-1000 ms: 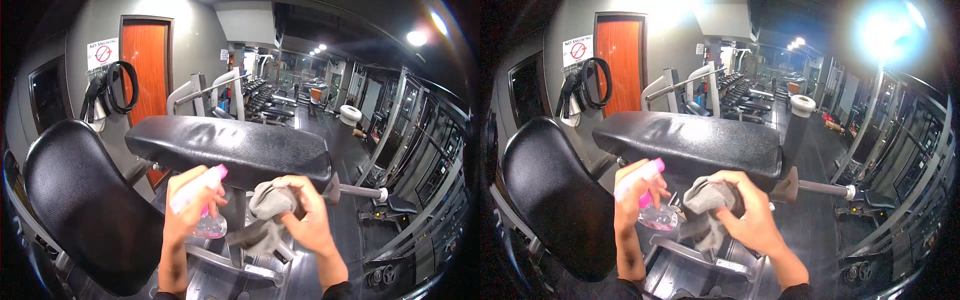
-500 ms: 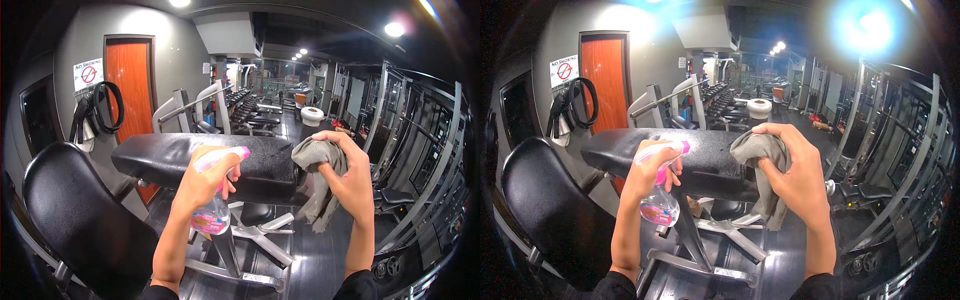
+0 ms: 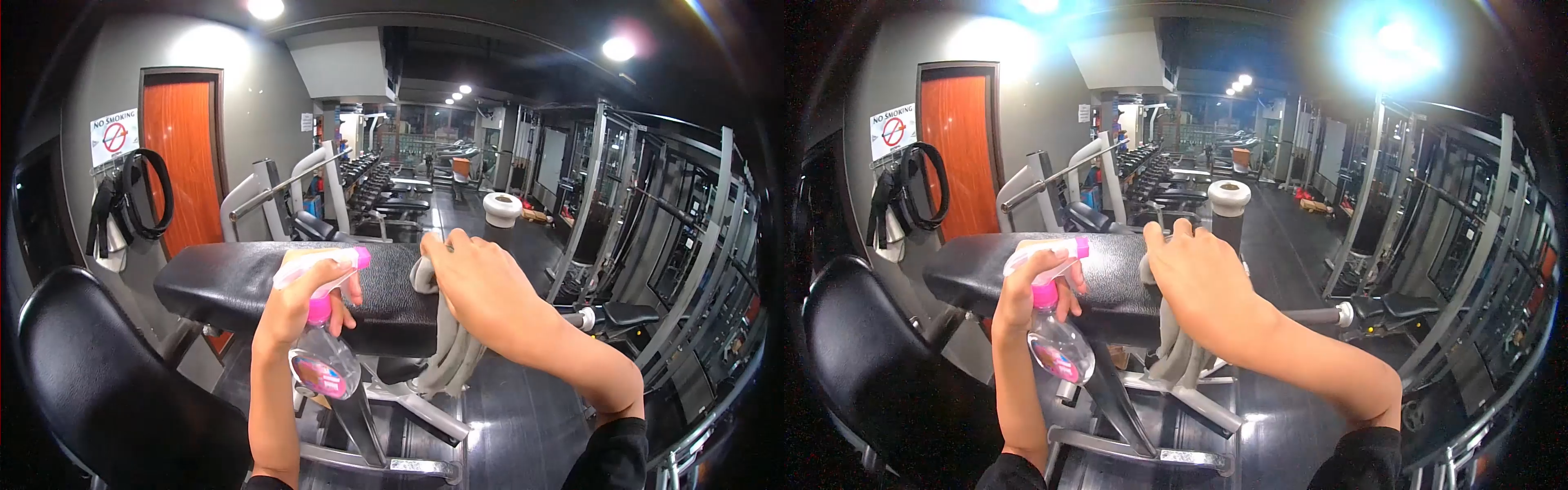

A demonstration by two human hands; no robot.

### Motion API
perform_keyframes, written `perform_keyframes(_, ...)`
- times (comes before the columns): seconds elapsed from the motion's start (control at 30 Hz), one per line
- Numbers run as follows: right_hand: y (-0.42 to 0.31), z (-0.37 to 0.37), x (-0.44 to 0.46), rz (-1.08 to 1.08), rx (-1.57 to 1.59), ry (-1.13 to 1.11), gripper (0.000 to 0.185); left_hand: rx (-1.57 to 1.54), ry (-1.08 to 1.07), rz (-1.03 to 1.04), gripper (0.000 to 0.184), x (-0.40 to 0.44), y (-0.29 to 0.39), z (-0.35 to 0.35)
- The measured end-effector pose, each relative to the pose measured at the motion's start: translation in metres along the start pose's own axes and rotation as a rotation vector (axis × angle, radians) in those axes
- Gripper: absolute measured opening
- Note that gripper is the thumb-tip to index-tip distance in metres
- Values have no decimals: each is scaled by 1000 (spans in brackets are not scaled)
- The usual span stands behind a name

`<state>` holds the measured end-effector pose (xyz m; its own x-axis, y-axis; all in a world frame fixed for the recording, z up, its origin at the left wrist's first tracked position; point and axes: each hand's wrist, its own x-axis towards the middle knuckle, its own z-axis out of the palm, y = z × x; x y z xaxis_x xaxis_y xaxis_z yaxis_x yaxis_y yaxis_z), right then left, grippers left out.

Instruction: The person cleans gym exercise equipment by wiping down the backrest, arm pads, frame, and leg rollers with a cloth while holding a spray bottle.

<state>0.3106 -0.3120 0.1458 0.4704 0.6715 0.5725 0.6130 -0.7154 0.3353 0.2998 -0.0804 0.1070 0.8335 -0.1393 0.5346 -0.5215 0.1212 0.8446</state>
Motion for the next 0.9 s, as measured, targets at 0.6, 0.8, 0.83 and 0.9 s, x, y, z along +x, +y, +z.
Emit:
perform_keyframes(0.6, -7, -59, -17, 2, 302, -326, 32, -223, -112, 106, 36, -12, -17, -14)
perform_keyframes(0.8, 1, -1, 31, 201, -60, -231, 28, -203, -90, 109, 35, -12, -15, -9)
perform_keyframes(0.83, 3, 9, 42, 202, -58, -232, 28, -204, -90, 111, 34, -12, -16, -9)
perform_keyframes(0.9, 7, 22, 60, 102, -178, -346, 24, -201, -79, 117, 34, -12, -15, -8)
